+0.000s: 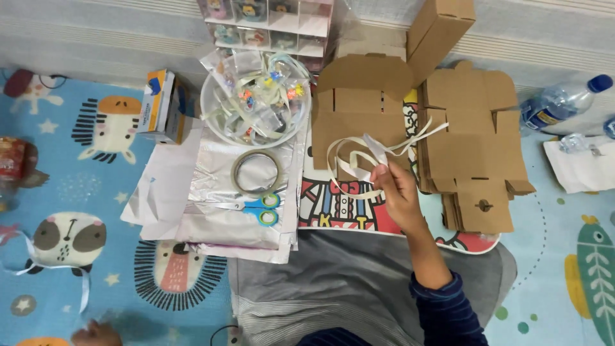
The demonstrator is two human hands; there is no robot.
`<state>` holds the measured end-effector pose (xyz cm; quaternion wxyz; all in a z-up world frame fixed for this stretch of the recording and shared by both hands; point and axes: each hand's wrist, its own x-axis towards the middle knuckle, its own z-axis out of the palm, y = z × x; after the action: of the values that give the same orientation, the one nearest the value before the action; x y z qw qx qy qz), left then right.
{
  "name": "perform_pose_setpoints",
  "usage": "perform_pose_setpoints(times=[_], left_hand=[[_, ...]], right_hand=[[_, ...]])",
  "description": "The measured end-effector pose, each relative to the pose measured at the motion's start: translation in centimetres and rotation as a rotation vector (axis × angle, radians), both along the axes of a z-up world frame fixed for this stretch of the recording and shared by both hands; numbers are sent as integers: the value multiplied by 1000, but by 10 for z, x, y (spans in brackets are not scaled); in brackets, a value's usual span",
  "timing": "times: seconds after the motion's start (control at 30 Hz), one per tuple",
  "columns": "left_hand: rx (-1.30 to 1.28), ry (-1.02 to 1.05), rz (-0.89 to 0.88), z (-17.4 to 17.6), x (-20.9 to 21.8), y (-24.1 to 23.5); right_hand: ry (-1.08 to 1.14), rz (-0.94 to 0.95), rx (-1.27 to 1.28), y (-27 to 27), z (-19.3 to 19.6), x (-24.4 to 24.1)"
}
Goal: Assembling cardboard gift boxes and filling them with small items and decorative ribbons.
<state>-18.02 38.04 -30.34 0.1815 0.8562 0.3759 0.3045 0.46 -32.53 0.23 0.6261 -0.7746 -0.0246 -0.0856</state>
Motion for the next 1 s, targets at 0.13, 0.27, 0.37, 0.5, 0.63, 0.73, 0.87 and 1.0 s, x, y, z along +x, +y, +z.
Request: perform_pose_setpoints(times=[0.13, 0.27, 0.37, 0.5, 0.63, 0.73, 0.87, 1.0], left_hand=[[-725, -264, -472, 119, 101, -52], [-875, -94, -768, 302, 193, -187], [-1003, 149, -1075, 374, 235, -277], [-953, 274, -1624, 401, 278, -375], [-1094, 554, -1858, 429, 281, -461], [-1093, 644, -1884, 419, 289, -491], [-1082, 643, -1856, 414, 304, -504], [-1165, 840, -1797, 411, 302, -507]], right_hand=[[-26, 57, 89, -2, -3, 5], [-192, 117, -79, 5, 23, 11], [-286, 269, -364, 18, 56, 6], [-949, 272, -890, 51, 97, 1], [-1088, 157, -1064, 51, 94, 4], [-1117, 142, -1088, 39, 99, 6], [-1136, 137, -1000, 29, 102, 2], [-1134, 92, -980, 19, 98, 2]])
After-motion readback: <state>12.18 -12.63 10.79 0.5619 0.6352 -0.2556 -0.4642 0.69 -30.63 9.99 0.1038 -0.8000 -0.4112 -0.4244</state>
